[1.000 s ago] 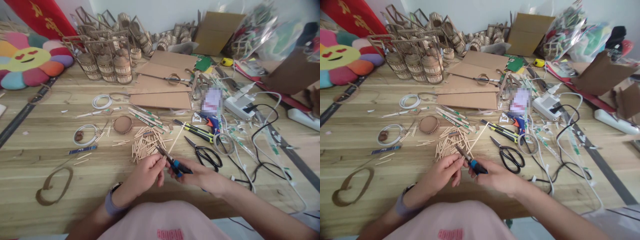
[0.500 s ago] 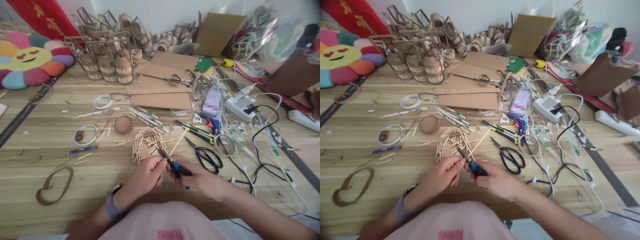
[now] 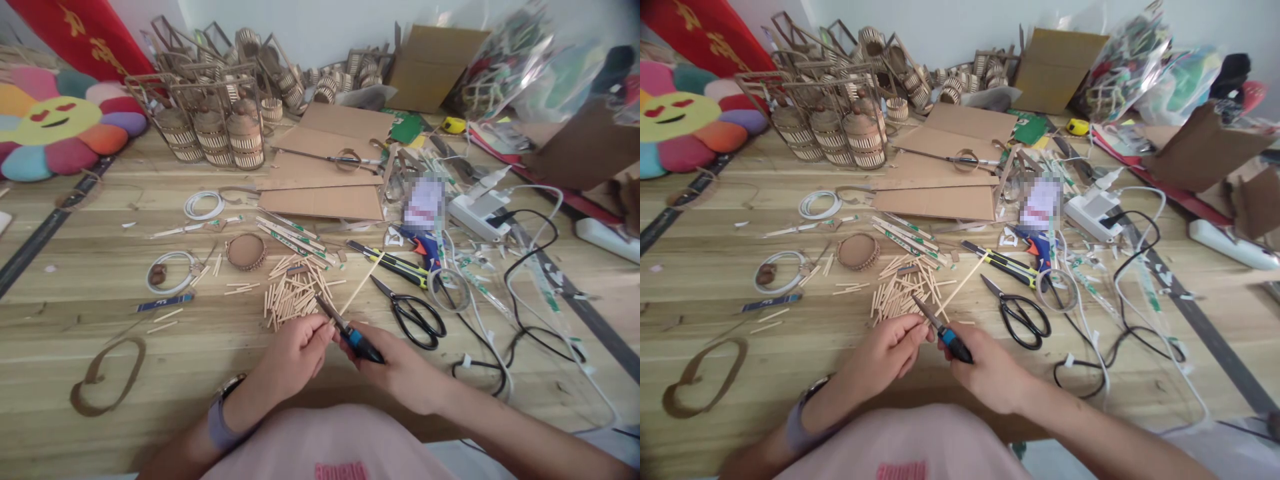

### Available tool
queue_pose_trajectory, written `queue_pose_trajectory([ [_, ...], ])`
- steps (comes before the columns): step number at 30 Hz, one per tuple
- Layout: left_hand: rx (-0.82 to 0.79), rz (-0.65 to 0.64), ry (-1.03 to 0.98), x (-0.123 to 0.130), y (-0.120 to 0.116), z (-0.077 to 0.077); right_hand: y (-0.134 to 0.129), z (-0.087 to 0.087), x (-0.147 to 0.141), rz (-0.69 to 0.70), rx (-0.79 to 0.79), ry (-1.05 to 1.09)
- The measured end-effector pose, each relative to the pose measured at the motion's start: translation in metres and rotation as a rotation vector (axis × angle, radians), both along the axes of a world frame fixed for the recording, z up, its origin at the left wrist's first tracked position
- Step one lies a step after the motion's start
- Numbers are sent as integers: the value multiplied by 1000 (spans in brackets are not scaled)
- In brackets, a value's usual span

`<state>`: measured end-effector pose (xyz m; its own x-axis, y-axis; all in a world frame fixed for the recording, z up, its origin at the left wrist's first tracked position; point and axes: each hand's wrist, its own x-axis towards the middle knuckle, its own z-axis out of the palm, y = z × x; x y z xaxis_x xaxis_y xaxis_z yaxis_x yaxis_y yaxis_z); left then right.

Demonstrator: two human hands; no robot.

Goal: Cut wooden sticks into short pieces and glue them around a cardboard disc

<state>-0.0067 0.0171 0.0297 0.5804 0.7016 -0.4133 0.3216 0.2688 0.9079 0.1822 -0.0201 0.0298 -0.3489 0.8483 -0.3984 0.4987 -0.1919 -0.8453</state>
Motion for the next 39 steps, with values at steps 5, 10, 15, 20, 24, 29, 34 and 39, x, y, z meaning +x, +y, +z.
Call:
queue_pose_trajectory([
  [5,30,27,-27,-1,1,-1,6,4,3,-1,-2,69],
  [10,143,282,-132,-9,7,2,7,9,5,-72,11,104],
  [15,274,250,112,-9,10,1,10,6,0,-260,647,-180],
  [20,489,-49,338,0,6,-6,24,-4,-7,-64,820,-319],
  [24,626,-135,607,3,6,-10,31,-13,-13,-55,713,-483],
  [29,717,-226,818,2,7,-10,32,-18,-22,-98,632,-572],
  [34,754,-244,881,3,7,-8,33,-19,-28,-104,616,-642],
  [39,791,-220,867,4,6,-10,34,-18,-32,-102,576,-687],
])
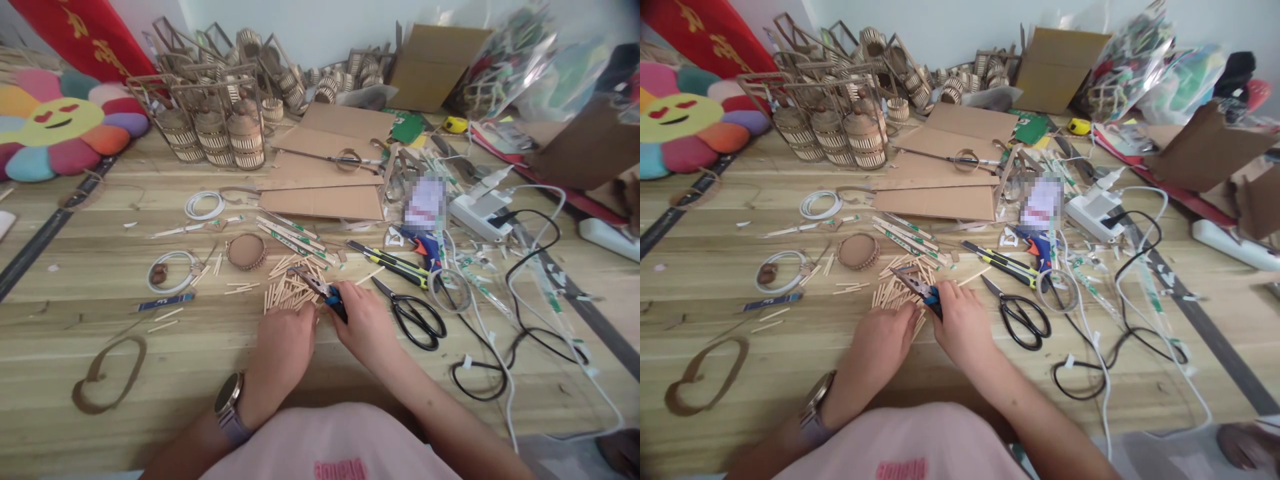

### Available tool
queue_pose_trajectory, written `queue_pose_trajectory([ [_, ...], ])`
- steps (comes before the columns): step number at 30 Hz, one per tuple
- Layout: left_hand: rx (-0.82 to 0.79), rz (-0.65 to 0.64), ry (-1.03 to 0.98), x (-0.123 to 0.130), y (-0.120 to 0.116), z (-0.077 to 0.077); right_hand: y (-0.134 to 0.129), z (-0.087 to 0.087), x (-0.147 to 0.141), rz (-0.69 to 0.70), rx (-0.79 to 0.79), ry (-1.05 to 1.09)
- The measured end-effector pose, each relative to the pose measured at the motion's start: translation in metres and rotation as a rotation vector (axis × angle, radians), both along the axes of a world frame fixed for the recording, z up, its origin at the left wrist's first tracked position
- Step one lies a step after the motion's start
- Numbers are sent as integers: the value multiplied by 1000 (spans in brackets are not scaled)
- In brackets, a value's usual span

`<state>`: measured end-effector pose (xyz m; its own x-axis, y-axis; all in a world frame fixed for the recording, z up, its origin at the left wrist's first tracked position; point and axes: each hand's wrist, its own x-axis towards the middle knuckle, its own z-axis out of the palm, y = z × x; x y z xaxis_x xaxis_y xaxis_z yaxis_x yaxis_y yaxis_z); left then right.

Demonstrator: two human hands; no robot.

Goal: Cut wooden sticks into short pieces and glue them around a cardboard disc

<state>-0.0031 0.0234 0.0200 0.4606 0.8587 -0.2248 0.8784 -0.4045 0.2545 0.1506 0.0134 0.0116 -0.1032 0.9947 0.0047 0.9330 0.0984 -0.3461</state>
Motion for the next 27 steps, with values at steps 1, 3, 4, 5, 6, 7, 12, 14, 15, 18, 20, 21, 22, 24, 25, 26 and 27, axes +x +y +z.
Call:
queue_pose_trajectory([
  [1,1,10,-4,0,0,0,0,0,0,-3,-2,-7],
  [3,4,24,-14,0,-1,-1,0,-1,-1,-3,6,-10],
  [4,7,23,-19,0,-1,-1,0,-1,-1,-4,12,-10],
  [5,12,18,-19,0,-1,-1,0,-1,-1,-4,15,-11],
  [6,16,11,-17,-1,-1,-1,1,-1,-1,-5,16,-13],
  [7,18,6,-14,-1,-1,-1,1,0,0,-5,14,-17],
  [12,15,17,-10,1,-2,-1,2,1,-5,-13,-12,-37],
  [14,21,28,3,3,-4,-3,2,1,-9,-20,-17,-53],
  [15,26,38,5,4,-4,-4,3,1,-10,-24,-12,-56],
  [18,21,66,-77,2,-3,-4,6,2,-7,-26,13,28],
  [20,-50,69,-246,-4,1,-1,9,7,3,7,-20,200],
  [21,-131,64,-359,-8,3,1,11,10,11,33,-56,306],
  [22,-244,57,-491,-12,6,3,12,14,18,62,-102,416],
  [24,-523,73,-763,-17,10,5,14,22,32,103,-178,599],
  [25,-622,120,-884,-19,11,5,14,26,37,105,-199,665],
  [26,-691,192,-987,-19,12,4,13,30,40,97,-204,705],
  [27,-729,280,-1071,-18,13,2,12,33,40,84,-195,719],
])
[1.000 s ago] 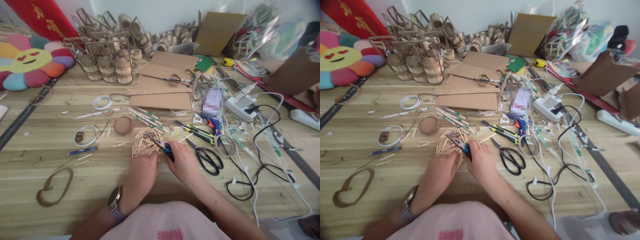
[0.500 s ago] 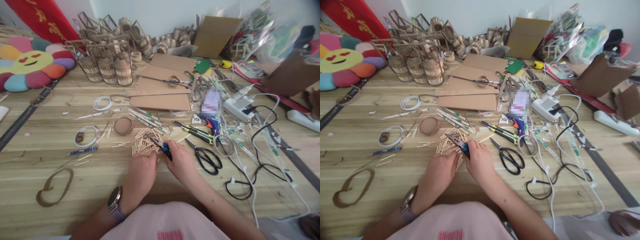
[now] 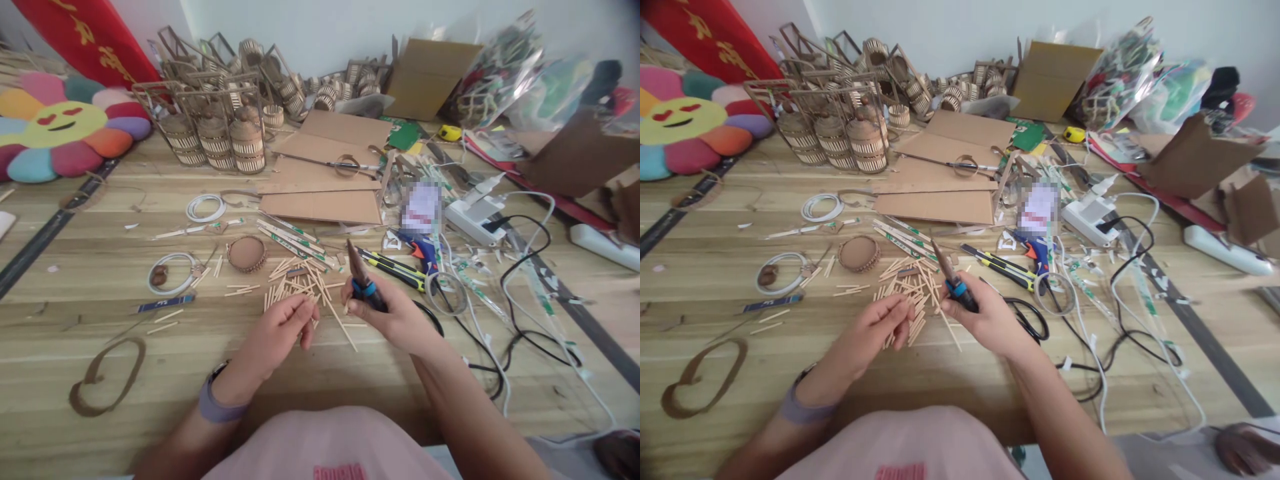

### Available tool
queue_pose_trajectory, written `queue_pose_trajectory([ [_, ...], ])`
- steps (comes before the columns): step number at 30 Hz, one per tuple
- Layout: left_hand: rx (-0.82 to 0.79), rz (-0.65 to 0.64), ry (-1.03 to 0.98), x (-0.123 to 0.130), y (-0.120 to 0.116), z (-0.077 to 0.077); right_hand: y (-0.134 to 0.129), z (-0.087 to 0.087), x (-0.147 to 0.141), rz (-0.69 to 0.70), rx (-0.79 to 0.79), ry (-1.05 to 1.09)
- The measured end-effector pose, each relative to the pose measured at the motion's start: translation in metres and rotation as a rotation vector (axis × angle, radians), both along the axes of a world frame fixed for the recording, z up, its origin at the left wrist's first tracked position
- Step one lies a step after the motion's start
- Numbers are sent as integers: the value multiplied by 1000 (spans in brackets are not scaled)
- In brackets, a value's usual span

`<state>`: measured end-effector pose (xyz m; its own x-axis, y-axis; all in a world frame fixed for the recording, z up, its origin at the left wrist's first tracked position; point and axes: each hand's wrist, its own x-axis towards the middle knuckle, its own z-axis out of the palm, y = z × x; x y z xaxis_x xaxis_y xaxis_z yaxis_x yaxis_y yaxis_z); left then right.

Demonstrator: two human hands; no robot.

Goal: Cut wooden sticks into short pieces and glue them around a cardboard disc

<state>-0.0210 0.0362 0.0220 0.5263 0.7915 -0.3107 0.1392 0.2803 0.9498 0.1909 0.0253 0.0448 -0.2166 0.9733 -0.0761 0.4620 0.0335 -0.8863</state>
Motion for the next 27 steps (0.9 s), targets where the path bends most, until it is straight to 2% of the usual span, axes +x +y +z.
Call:
queue_pose_trajectory([
  [3,-162,183,-94,6,0,-6,-6,6,-9,-33,50,-68],
  [7,-194,233,-122,12,-4,-9,-14,5,-30,-21,76,-83],
  [11,-176,174,-131,15,-7,-8,-14,-1,-40,-21,91,-63],
  [16,-192,78,-144,16,-7,-10,-8,-8,-36,36,217,-112],
  [20,-274,9,-200,13,-6,-12,-8,-10,-32,101,164,-148],
  [27,-364,-9,-206,10,-6,-15,-6,-10,-25,223,114,-181],
])
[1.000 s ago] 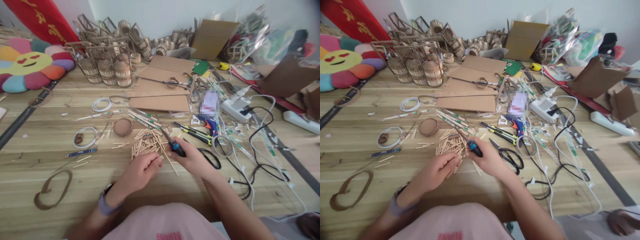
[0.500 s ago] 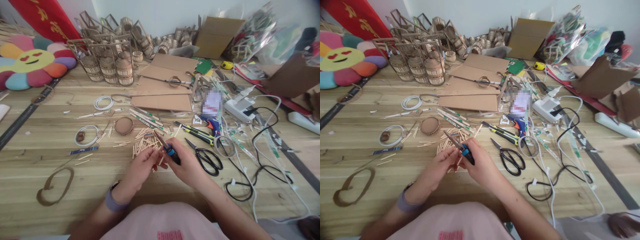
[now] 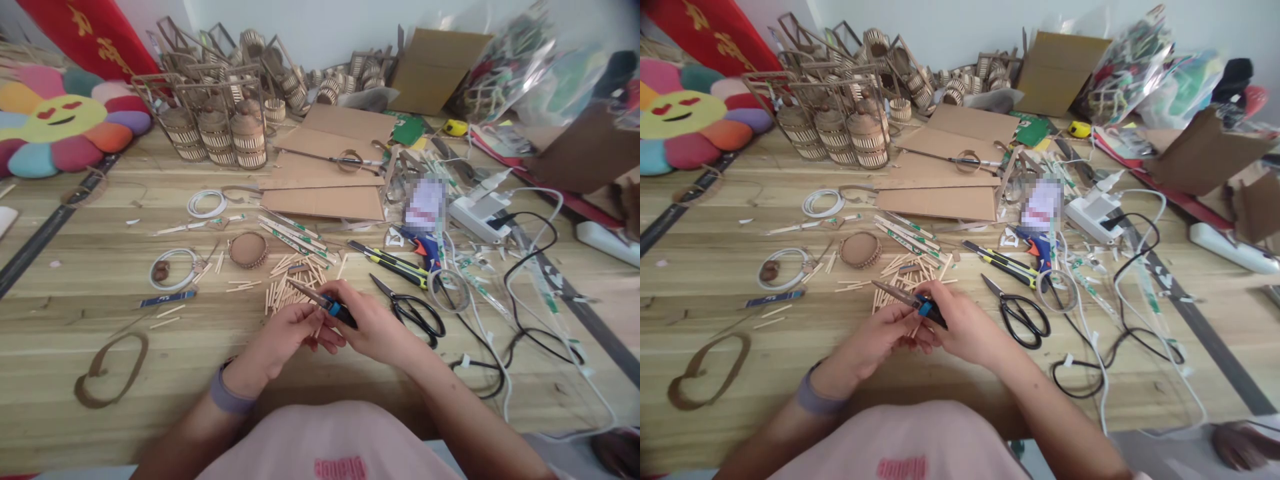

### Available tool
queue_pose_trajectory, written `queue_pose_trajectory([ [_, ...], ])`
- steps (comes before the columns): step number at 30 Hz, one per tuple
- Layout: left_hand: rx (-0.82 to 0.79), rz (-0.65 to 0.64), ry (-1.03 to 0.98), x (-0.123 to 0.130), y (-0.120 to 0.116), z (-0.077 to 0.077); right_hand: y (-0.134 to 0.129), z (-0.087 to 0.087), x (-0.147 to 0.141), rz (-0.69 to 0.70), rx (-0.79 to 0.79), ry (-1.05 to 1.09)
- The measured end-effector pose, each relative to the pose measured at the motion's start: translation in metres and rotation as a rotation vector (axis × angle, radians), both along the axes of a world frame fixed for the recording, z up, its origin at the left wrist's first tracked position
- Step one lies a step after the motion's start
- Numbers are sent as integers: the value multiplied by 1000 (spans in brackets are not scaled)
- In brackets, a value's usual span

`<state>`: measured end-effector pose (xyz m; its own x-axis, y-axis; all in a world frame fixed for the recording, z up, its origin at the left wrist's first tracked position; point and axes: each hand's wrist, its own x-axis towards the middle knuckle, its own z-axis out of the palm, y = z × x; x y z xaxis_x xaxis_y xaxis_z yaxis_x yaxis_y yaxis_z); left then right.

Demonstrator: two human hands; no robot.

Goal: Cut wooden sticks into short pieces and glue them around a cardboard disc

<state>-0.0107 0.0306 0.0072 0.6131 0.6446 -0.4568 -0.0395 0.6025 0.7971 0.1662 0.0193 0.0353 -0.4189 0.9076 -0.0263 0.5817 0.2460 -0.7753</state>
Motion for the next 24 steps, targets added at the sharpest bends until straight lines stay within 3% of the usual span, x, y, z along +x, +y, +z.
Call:
queue_pose_trajectory([
  [3,23,45,1,1,0,0,1,-1,-1,-14,78,57],
  [6,30,161,15,4,1,1,-2,-4,-7,-119,219,84],
  [9,-15,248,4,8,0,3,-9,-9,-15,-175,217,44],
  [16,-50,296,-43,11,-3,2,-14,-19,-21,-173,278,18],
  [24,79,266,-29,8,-4,1,-15,-14,-17,-193,202,68],
])
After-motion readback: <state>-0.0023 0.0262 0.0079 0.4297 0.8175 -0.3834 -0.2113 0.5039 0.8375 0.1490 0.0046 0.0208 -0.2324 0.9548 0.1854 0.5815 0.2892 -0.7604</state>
